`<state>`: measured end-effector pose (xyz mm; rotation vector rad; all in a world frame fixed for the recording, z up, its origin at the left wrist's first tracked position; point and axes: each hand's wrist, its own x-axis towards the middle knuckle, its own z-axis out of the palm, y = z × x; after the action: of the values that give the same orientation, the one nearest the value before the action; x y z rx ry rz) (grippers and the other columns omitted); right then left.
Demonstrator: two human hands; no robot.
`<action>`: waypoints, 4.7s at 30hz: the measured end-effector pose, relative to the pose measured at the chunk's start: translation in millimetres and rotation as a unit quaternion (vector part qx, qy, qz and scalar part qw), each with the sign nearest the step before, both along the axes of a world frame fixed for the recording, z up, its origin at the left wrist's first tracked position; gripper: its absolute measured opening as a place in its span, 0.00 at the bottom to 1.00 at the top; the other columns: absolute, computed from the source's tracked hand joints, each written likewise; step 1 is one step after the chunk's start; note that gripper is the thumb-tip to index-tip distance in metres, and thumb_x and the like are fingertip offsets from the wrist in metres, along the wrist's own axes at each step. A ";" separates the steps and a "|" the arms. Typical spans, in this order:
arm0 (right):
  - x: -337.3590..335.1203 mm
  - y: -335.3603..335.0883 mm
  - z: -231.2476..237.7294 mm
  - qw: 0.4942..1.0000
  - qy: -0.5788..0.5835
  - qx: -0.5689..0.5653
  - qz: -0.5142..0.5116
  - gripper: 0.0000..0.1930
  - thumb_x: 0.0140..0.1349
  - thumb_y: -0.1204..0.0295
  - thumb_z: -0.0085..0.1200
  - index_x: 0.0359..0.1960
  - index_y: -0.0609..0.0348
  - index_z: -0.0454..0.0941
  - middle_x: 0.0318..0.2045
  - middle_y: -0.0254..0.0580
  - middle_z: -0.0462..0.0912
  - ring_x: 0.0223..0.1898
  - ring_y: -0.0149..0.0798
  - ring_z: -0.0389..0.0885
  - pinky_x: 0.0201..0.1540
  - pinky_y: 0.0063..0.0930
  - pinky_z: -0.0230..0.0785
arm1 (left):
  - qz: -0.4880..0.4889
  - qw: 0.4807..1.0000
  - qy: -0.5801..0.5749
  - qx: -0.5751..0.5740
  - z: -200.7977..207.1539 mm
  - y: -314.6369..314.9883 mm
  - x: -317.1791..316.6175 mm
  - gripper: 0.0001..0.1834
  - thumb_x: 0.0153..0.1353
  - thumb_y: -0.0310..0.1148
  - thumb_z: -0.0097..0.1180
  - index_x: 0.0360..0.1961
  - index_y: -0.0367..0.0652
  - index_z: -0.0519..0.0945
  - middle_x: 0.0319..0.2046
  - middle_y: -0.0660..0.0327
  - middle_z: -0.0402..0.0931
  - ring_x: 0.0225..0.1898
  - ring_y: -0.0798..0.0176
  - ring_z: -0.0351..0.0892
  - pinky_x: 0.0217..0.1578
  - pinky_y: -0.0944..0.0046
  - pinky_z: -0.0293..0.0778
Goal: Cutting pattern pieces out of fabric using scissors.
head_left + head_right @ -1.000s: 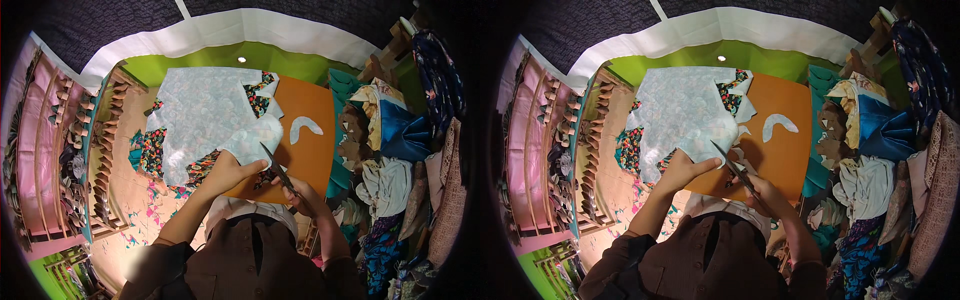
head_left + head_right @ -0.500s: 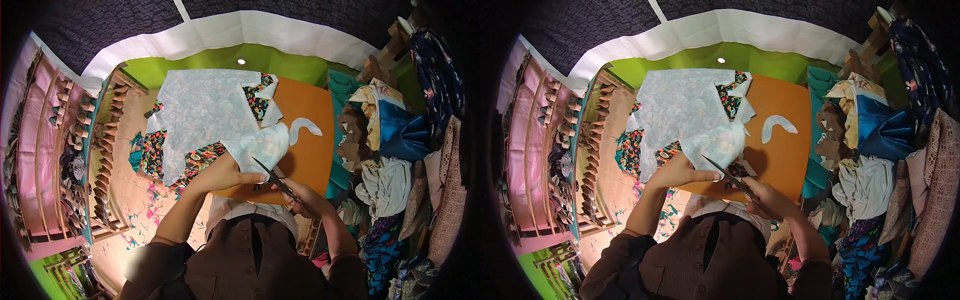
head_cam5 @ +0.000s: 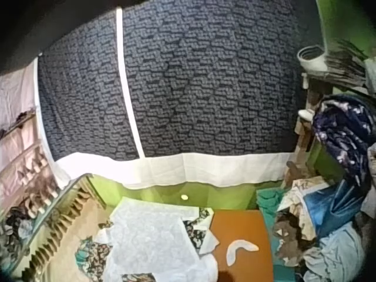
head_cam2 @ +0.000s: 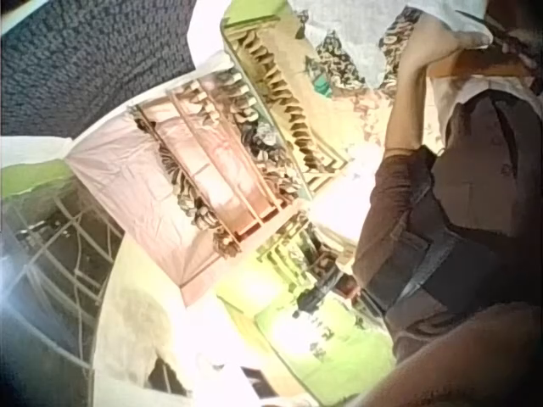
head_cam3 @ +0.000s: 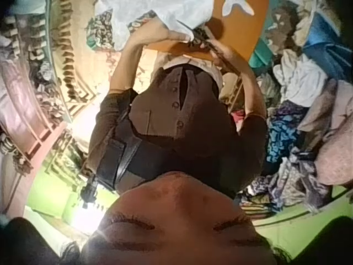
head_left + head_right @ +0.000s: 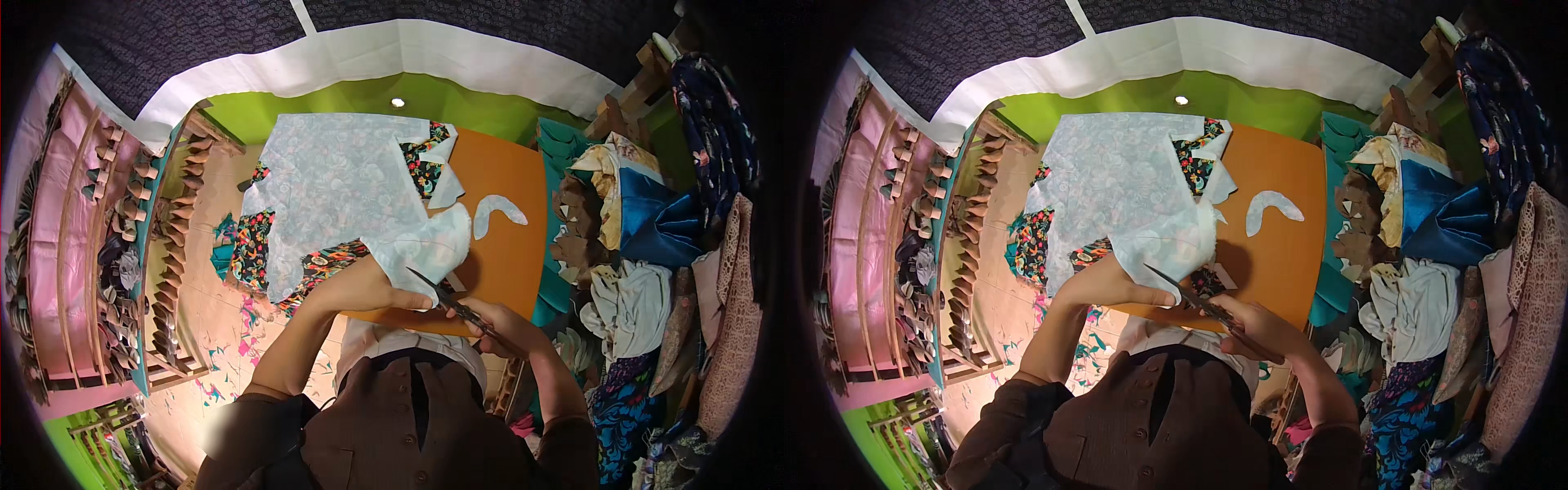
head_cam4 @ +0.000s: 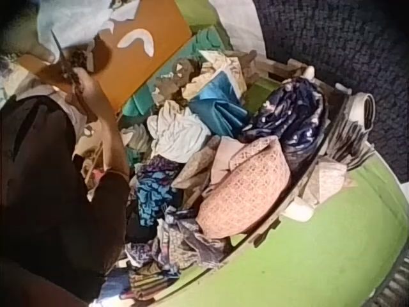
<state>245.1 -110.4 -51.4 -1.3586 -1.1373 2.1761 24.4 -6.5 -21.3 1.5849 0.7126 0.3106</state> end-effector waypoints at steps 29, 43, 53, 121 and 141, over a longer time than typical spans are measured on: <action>-15.3 -20.3 -33.0 0.984 0.089 0.140 -0.058 0.28 0.55 0.45 0.42 0.44 0.59 0.63 0.19 0.24 0.56 0.20 0.17 0.53 0.20 0.11 0.45 | 0.399 0.860 -0.248 -0.200 -29.6 -47.7 21.0 0.44 0.51 0.17 0.48 0.59 0.51 0.32 0.45 0.45 0.65 0.44 0.61 0.69 0.45 0.64 0.66; -41.4 -28.1 -35.7 0.965 0.233 0.004 -0.120 0.37 0.50 0.36 0.32 0.48 0.57 0.58 0.20 0.24 0.55 0.16 0.17 0.48 0.16 0.09 0.43 | 0.441 0.835 -0.313 -0.103 -46.1 -61.9 25.8 0.53 0.47 0.16 0.52 0.60 0.59 0.26 0.43 0.51 0.62 0.35 0.71 0.67 0.33 0.74 0.65; -43.5 -28.4 -20.7 0.979 0.171 0.021 -0.113 0.35 0.50 0.36 0.35 0.42 0.59 0.62 0.16 0.23 0.56 0.15 0.17 0.52 0.16 0.12 0.45 | 0.451 0.833 -0.305 -0.098 -46.4 -63.1 20.7 0.55 0.46 0.15 0.52 0.60 0.61 0.25 0.34 0.58 0.62 0.35 0.70 0.61 0.34 0.73 0.61; -6.2 -23.2 -41.5 0.989 0.139 -0.041 0.018 0.24 0.53 0.57 0.42 0.46 0.62 0.61 0.20 0.26 0.56 0.18 0.17 0.53 0.18 0.08 0.45 | 0.164 0.776 -0.383 -0.473 -76.8 -34.9 -23.0 0.22 0.47 0.26 0.49 0.46 0.32 0.66 0.44 0.52 0.68 0.49 0.55 0.65 0.53 0.57 0.55; -10.4 -18.5 -28.7 0.971 0.233 0.003 0.051 0.52 0.36 0.29 0.41 0.48 0.69 0.57 0.21 0.23 0.54 0.18 0.15 0.50 0.18 0.08 0.43 | 0.165 0.750 -0.373 -0.520 -67.5 -43.4 -21.2 0.22 0.48 0.33 0.51 0.45 0.36 0.67 0.44 0.53 0.69 0.47 0.53 0.67 0.51 0.54 0.59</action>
<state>234.7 -128.9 -80.1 -0.7330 -1.0403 2.3852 3.2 -49.8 -88.8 0.1801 0.3731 0.6216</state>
